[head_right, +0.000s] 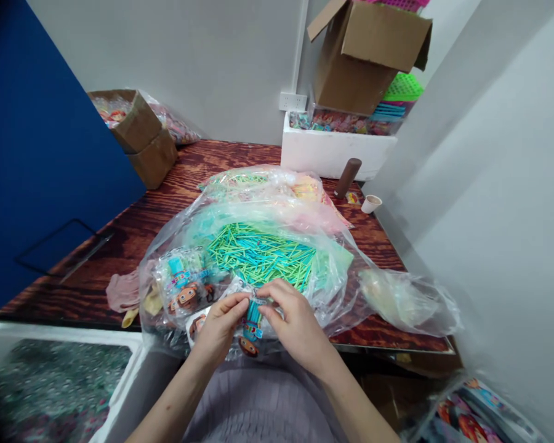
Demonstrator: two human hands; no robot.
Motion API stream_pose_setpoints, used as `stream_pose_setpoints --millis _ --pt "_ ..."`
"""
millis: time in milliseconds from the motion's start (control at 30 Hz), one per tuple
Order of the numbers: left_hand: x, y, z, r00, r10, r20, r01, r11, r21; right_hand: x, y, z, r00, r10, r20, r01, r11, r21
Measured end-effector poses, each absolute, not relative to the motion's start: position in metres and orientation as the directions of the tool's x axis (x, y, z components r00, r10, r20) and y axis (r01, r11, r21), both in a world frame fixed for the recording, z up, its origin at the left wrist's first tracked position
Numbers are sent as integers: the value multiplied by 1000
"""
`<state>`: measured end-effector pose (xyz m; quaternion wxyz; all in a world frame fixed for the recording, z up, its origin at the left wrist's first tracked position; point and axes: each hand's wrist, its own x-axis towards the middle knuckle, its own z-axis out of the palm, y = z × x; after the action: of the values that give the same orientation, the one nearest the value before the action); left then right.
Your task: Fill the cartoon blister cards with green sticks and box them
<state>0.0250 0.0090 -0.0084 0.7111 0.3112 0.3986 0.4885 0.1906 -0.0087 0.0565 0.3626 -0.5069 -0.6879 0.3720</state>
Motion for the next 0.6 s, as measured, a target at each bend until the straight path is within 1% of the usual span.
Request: stream_pose_setpoints --millis 67,167,267,333,400,433,500,600 --pt "27 9 -8 204 937 -283 -474 347 809 191 -7 55 -172 980 99 385 160 -909" --pt "28 9 -6 214 925 -315 -509 381 772 191 -4 47 -47 998 44 280 55 -958" --pt "25 9 -4 319 900 -296 -516 427 742 191 1 39 -2 1000 23 193 23 -981" --pt "21 8 -3 458 852 -254 -469 474 745 191 4 38 18 999 42 162 39 -986" --pt "18 5 -5 590 776 -224 -371 507 778 191 6 39 46 996 74 146 66 -987" --pt "16 4 -8 628 744 -228 -315 512 799 191 7 40 60 994 88 143 79 -987" --pt "14 2 -13 636 724 -268 -226 507 832 190 8 42 77 992 104 140 93 -986" --pt "12 0 -17 581 755 -304 -178 482 858 188 8 40 70 992 101 130 91 -987"
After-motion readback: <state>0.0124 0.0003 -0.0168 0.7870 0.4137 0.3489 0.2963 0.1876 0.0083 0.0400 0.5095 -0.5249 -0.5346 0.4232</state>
